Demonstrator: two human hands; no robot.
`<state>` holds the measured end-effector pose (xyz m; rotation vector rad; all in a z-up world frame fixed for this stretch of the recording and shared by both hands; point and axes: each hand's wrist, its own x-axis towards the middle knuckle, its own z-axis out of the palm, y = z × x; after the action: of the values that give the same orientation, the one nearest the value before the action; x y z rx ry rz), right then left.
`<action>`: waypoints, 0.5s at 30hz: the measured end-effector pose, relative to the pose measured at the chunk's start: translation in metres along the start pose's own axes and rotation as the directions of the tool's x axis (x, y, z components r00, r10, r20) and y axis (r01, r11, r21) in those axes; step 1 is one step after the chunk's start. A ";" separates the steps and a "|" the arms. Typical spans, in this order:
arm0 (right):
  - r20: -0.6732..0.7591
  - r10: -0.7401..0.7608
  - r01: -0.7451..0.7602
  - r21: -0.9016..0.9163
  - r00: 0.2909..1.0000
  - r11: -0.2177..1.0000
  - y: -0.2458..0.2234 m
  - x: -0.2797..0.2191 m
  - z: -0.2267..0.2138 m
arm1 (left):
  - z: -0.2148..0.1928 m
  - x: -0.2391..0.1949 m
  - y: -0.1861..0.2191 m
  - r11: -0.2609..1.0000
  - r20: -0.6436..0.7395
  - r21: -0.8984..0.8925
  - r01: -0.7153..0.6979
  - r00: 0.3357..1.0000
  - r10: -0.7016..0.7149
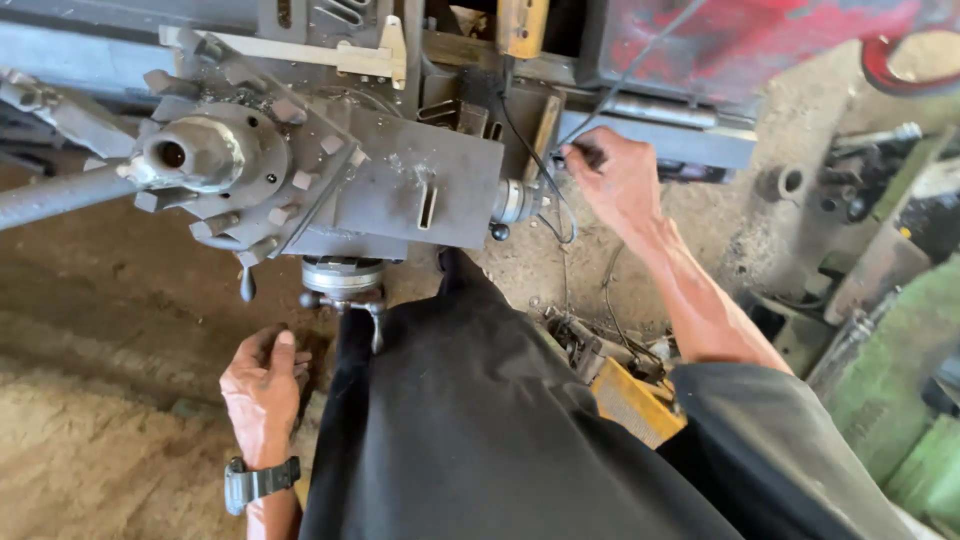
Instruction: Grinding a metal component mounted on a lathe and adjusting the machine settings.
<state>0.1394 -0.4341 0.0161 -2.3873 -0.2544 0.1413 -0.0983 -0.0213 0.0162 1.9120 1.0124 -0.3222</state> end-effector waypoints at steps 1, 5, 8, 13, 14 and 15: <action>0.053 0.089 -0.082 -0.112 0.995 0.990 0.002 0.008 0.009 | 0.005 -0.008 0.004 0.999 -0.001 -0.022 0.027 1.000 -0.027; 0.105 0.362 -0.308 -0.345 0.926 0.887 0.041 0.041 0.048 | 0.021 -0.032 0.003 0.996 -0.039 0.070 -0.051 0.998 0.054; 0.079 0.220 -0.163 -0.444 0.972 0.881 0.088 0.049 0.061 | 0.027 -0.052 0.033 0.996 -0.060 -0.090 -0.025 0.998 0.020; -0.278 -0.118 0.020 -0.334 0.953 0.943 0.032 0.033 -0.001 | 0.020 -0.086 0.078 0.978 -0.097 -0.071 -0.196 0.977 0.189; -0.365 -0.292 0.132 -0.403 0.884 0.905 0.023 0.028 -0.019 | 0.017 -0.093 0.090 0.925 -0.108 0.011 -0.380 0.919 0.379; -0.366 -0.287 0.129 -0.401 0.885 0.907 0.014 0.001 -0.039 | 0.014 -0.100 0.103 0.925 -0.105 0.015 -0.380 0.919 0.379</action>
<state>0.1490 -0.4696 0.0347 -2.6593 -0.3594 -0.5682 -0.0808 -0.1096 0.1286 2.0868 0.6838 0.0079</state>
